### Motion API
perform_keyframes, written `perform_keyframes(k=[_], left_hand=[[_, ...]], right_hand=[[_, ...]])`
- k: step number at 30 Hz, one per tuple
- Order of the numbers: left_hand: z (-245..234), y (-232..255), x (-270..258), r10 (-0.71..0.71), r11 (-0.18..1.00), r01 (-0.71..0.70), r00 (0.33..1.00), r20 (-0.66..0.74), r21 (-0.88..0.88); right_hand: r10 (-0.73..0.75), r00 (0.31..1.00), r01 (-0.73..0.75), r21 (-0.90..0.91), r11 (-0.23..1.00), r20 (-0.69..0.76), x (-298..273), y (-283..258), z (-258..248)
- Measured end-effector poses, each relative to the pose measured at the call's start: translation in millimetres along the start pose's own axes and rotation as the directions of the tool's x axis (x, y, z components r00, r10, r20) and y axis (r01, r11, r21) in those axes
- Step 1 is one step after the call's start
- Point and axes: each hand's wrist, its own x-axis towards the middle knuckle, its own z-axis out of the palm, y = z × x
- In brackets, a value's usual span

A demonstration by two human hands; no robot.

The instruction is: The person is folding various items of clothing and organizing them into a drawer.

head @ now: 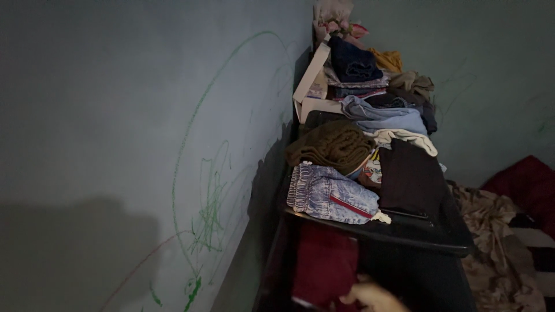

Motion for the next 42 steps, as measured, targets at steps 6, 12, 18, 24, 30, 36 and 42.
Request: perform_keyframes(k=[6,12,18,24,30,36,42], left_hand=[[9,-9,5,-0.016,0.980,0.023,0.999,-0.036,0.200],[-23,-8,-34,-0.003,0.928,0.012,1.000,-0.025,0.373],[-66,-9,-88,0.225,0.843,-0.200,0.974,0.011,0.500],[-77,8,-130,0.227,0.842,-0.229,0.972,0.066,0.488],[-113,16,-280,0.636,0.501,-0.428,0.771,0.015,0.753],[-89,-15,-239,0.955,-0.026,-0.602,0.220,0.197,0.798],[-58,-18,-195,0.760,-0.217,-0.292,-0.649,-0.027,0.931]], right_hand=[[-0.125,0.992,0.103,-0.436,0.894,-0.023,-31,2,-1],[-0.355,0.912,0.013,-0.851,0.526,-0.206,-170,-46,62],[-0.669,0.695,0.386,-0.922,0.038,0.264,-91,5,68],[-0.702,0.667,0.438,-0.894,0.096,0.251,-53,21,61],[-0.714,0.529,0.465,-0.546,0.696,-0.459,-40,-13,29],[-0.629,0.671,0.357,-0.572,0.739,-0.394,-57,-47,19],[-0.526,0.712,0.303,-0.471,0.828,-0.466,-76,-50,36]])
